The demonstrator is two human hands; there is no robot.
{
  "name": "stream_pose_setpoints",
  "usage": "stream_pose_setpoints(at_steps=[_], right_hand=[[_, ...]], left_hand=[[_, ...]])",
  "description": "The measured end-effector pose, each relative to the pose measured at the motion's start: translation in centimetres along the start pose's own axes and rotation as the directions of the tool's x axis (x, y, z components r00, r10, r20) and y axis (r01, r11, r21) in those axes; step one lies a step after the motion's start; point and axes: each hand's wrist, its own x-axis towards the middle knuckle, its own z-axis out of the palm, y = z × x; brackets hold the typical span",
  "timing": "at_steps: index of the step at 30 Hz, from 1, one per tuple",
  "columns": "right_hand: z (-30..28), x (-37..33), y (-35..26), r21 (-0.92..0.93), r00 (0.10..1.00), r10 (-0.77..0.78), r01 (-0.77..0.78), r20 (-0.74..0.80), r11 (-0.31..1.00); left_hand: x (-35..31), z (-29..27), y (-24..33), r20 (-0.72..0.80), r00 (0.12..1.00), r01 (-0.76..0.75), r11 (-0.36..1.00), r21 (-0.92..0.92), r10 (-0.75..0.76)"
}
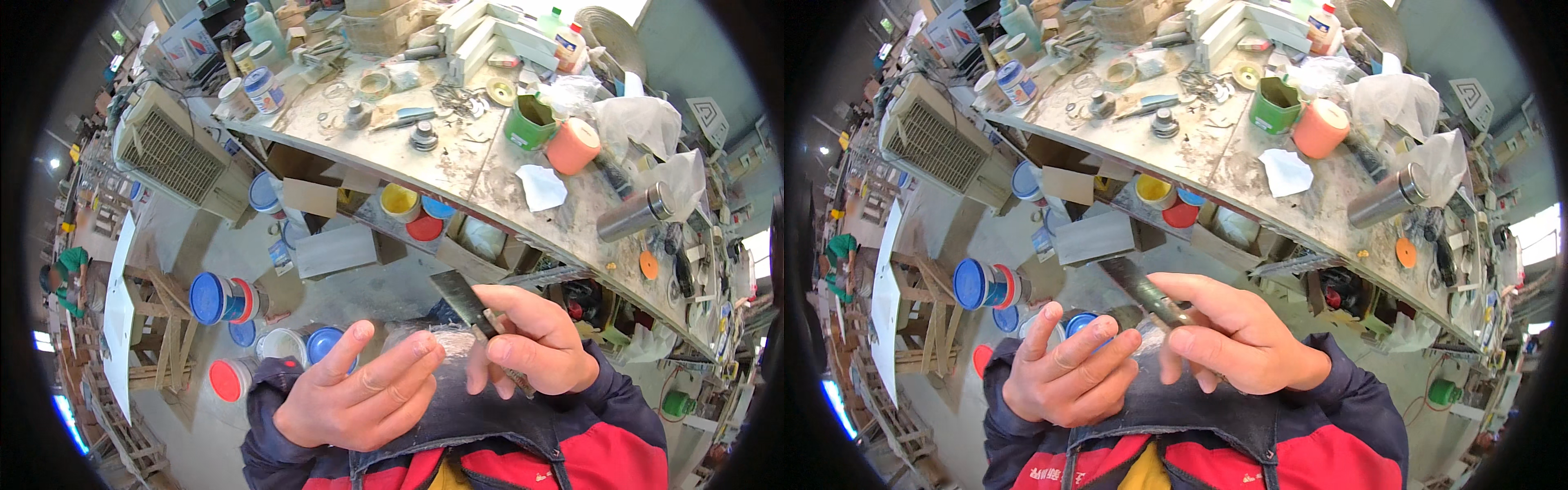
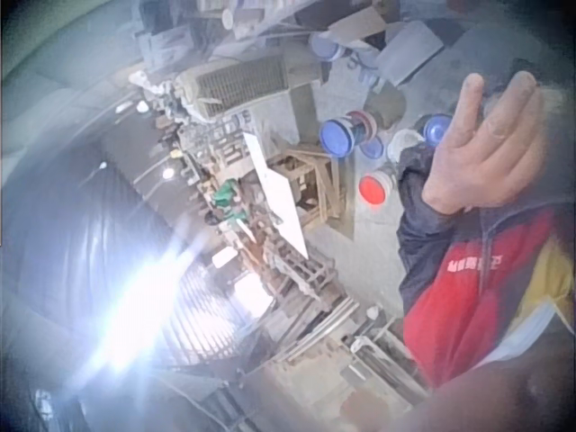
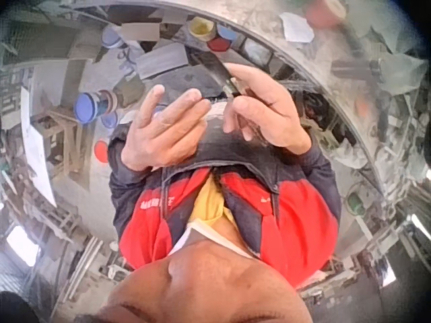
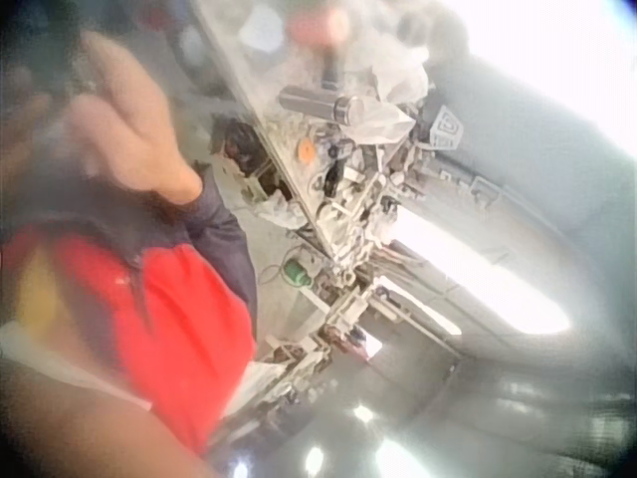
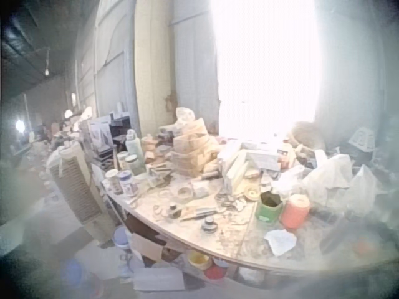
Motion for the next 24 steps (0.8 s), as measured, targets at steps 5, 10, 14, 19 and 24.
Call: stream_pose_setpoints(at_steps=[5,10,14,19,24], right_hand=[[0.3,0.2,-0.2,0.101,0.996,-0.003,-0.006,0.085,0.995],[0.6,0.4,-0.2,0.056,0.995,0.0,-0.005,0.099,0.998],[0.8,0.5,-0.3,0.088,0.995,0.017,-0.025,0.097,0.996],[0.8,0.5,-0.7,0.049,0.984,0.031,-0.04,0.174,0.998],[1.0,0.7,-0.9,0.023,0.978,0.04,-0.046,0.203,0.999]], left_hand=[[0.5,-0.3,-0.7,0.111,0.99,-0.101,0.991,0.089,0.091],[0.8,-0.5,-1.2,0.155,0.977,-0.164,0.981,0.107,0.147],[0.7,-0.8,-1.5,0.186,0.965,-0.213,0.968,0.13,0.188],[0.5,-1.6,-1.7,0.241,0.948,-0.251,0.953,0.169,0.207],[0.3,-2.3,-1.8,0.291,0.932,-0.277,0.943,0.185,0.217]])
